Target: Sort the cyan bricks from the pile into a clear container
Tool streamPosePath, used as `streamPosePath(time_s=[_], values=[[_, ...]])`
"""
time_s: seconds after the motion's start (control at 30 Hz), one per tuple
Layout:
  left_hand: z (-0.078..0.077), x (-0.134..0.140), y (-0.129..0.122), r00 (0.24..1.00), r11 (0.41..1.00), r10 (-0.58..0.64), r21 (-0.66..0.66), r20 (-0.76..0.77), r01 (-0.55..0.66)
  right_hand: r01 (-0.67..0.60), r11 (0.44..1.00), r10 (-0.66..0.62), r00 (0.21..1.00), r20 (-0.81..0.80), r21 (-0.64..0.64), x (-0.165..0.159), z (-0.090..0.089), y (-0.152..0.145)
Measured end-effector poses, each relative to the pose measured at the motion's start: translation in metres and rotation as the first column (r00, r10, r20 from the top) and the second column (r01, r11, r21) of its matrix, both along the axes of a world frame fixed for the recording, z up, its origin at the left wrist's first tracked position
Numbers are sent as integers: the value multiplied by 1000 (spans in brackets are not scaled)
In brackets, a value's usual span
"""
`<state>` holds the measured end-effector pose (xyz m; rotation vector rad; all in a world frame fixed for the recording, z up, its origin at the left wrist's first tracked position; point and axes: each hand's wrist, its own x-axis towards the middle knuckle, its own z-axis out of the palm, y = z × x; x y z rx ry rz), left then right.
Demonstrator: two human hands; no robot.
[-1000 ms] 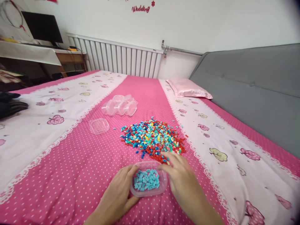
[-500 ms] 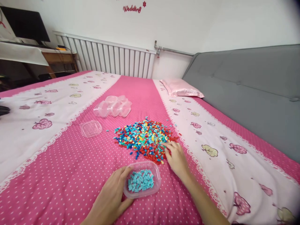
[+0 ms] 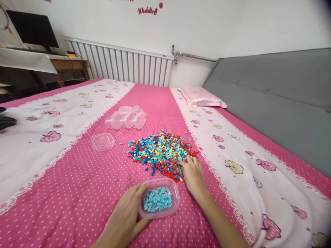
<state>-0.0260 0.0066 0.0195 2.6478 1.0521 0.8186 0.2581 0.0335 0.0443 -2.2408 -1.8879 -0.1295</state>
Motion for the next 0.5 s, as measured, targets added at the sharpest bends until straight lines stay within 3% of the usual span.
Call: streamPosePath(time_s=[0.27, 0.5], values=[[5, 2, -1, 1000, 1000, 5, -4, 21, -5, -26, 998, 27, 1000, -7, 60, 0, 5, -3], [3, 1, 0, 1000, 1000, -2, 1, 7, 2, -113, 976, 141, 979, -147, 184, 3, 3, -2]])
